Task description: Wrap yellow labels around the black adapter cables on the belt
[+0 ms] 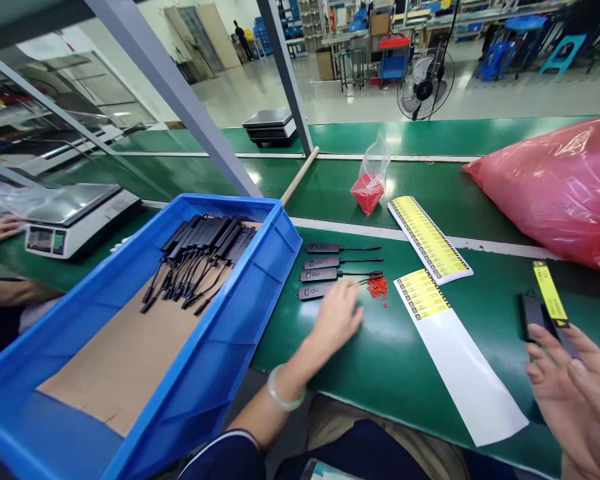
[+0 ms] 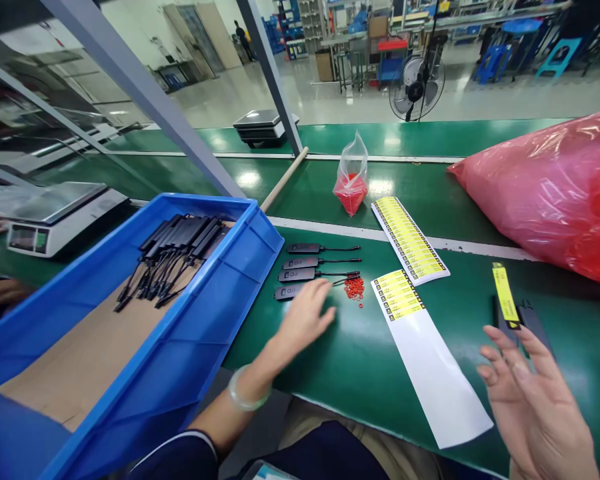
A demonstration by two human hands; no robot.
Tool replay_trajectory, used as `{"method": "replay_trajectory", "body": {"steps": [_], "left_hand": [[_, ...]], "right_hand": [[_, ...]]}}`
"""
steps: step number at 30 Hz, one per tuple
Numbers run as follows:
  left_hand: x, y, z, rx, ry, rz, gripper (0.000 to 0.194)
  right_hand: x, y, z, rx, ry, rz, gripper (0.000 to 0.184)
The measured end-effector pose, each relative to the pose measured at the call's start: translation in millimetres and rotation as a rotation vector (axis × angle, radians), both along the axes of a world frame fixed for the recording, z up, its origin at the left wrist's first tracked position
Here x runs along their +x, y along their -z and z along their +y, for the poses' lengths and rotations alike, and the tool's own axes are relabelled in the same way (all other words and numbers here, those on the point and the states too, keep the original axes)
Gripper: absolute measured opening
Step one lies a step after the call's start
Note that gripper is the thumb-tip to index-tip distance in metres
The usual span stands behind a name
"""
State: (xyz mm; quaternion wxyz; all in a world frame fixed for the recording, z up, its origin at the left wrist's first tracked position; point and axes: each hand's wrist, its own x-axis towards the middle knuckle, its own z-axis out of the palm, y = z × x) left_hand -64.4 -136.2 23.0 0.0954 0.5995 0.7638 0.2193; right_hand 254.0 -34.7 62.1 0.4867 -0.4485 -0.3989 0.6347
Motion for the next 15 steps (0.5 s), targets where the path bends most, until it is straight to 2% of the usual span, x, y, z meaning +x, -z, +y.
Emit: {"method": "replay_trajectory", "body": {"steps": [2,4,7,9,12,14,15], "left_hand": [[-33.4,-1.9,-14.3,-0.035,-0.111,-0.003,0.033],[-55.8,2.5,-21.7,-0.063,-0.164,-0.035,0.03],[-64.3,8.8,-24.3,-0.083,-0.173,-0.135,0.028],[-55.5,7.0,-25.2,-0.092,-0.135,-0.243,0.026],[-25.8,-5.0,-29.7,-0.103,-0.017,-0.442,0.024],[0.1,-16.3,-33.9,-0.088,0.047,-0.677,0.029],[13.2,-22.0,-35.8,-0.076,0.061,-0.871,0.03]], "right_hand": [[-9.1,-1.2,-3.2,-0.108,-0.091,0.097,0.046],[-26.2,-0.9,-8.8,-0.157,-0.179,0.125,0.053],[-56.0,3.9,-19.3,-0.148,-0.314,0.093,0.056],[-73.6,9.6,-27.1,-0.132,-0.379,0.039,0.057],[-95.9,17.0,-40.3,-0.12,-0.407,-0.014,0.064],[-108.5,18.0,-49.3,-0.103,-0.41,-0.001,0.069],[-113.9,16.9,-53.3,-0.091,-0.414,0.017,0.071]]}}
